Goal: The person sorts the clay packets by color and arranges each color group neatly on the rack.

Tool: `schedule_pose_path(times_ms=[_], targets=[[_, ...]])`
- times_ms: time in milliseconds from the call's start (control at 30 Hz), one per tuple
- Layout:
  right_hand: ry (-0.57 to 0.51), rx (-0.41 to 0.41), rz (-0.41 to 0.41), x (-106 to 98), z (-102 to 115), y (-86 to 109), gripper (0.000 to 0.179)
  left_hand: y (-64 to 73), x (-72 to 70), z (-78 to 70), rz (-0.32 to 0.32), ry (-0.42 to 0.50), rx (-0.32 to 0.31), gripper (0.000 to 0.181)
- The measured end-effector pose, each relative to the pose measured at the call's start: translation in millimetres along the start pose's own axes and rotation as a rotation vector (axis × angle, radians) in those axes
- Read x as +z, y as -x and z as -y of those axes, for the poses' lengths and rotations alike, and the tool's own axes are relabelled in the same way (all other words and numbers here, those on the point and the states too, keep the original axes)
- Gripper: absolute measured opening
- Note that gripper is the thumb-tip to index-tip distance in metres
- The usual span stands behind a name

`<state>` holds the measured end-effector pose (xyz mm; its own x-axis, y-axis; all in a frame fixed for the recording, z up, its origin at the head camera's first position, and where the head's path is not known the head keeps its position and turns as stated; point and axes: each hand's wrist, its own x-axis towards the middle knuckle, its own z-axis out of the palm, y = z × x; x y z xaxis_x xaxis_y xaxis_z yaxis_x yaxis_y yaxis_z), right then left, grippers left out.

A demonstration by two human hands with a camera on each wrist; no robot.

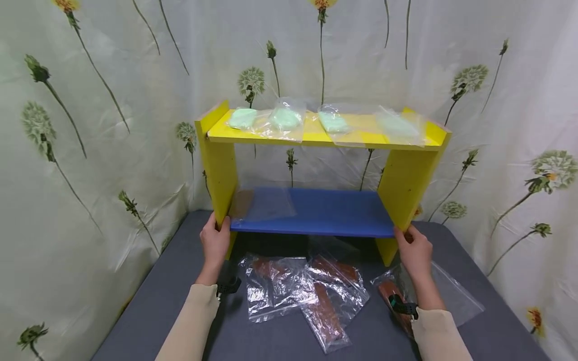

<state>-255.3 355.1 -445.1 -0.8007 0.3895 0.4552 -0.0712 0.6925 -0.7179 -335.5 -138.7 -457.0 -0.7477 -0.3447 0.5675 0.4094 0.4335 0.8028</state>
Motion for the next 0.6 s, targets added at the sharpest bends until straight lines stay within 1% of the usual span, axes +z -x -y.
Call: schedule_pose_path(times_ms=[133, 233, 333, 400, 500, 600], targets=[[0.007, 0.003, 0.005, -2.0, -0.8, 1.4, 0.042, 2.0, 1.4, 1.6, 0.007, 0.018, -0.006, 0.017], [0.009, 0.019, 0.007, -4.4, -4.0, 5.1, 0.043, 3.9, 3.5, 0.8, 0.025, 0.03, -0.017, 0.019], [0.021, 0.03, 0.004, -5.3, -5.6, 8.3, 0.042, 7.1, 2.7, 0.8, 0.054, 0.045, -0.029, 0.02], [0.031, 0.03, 0.01, -5.7, -3.8, 8.3, 0.041, 8.2, 1.6, 1.7, 0.06, 0.059, -0.033, 0.02], [0.062, 0.01, 0.043, -7.8, 2.8, 4.4, 0.042, 6.5, 0.3, 2.1, 0.038, 0.084, -0.029, 0.02], [0.101, -0.032, 0.105, -16.9, 10.0, -3.0, 0.045, 2.2, 2.0, 1.2, 0.028, 0.096, -0.016, 0.021]])
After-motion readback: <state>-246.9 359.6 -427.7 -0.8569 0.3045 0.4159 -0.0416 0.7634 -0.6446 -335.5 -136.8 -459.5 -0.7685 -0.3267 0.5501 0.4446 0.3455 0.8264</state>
